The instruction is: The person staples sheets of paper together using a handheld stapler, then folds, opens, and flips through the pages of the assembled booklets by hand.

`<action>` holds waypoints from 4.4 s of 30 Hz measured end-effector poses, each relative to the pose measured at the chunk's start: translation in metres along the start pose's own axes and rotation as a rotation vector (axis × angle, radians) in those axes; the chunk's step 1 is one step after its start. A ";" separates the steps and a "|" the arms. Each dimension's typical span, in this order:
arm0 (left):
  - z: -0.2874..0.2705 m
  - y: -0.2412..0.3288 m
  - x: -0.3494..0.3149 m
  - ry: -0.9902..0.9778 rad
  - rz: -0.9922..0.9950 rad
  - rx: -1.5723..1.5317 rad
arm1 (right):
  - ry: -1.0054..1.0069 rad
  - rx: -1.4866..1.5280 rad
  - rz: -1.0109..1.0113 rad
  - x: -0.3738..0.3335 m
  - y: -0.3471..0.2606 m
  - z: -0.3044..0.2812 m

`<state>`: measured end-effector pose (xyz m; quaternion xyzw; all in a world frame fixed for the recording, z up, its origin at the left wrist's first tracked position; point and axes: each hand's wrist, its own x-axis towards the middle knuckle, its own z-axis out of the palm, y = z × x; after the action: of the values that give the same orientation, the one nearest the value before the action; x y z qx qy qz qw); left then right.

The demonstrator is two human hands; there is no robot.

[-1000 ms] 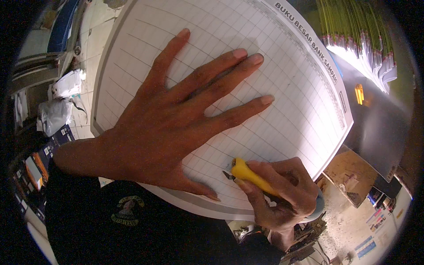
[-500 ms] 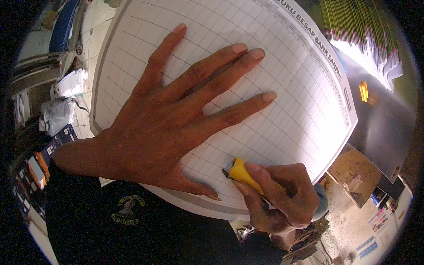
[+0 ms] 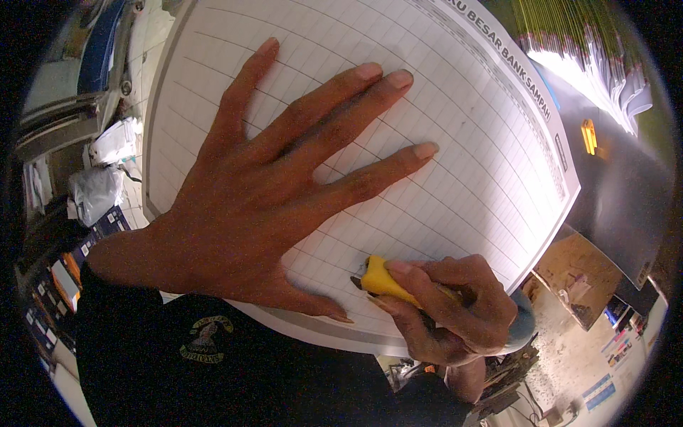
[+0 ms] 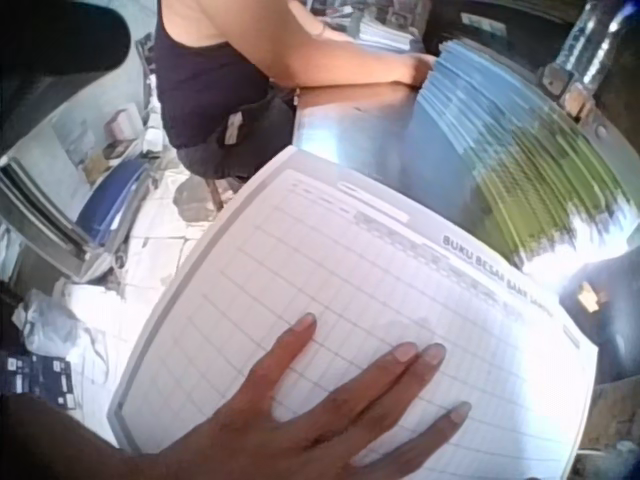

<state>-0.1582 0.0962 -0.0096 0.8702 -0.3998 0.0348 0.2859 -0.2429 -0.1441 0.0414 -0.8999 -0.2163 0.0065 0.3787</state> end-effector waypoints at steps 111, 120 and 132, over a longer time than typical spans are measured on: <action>-0.040 -0.016 0.070 -0.326 0.287 0.205 | 0.298 -0.638 0.956 -0.104 -0.015 -0.299; -0.035 -0.016 0.068 -0.275 0.281 0.216 | 0.397 -0.622 0.609 -0.088 0.047 -0.236; -0.035 -0.015 0.069 -0.254 0.260 0.209 | 0.908 -1.023 0.504 -0.175 0.085 -0.261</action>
<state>-0.0946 0.0755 0.0322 0.8335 -0.5359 0.0027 0.1345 -0.3231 -0.4425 0.1428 -0.9008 0.1998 -0.3823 -0.0501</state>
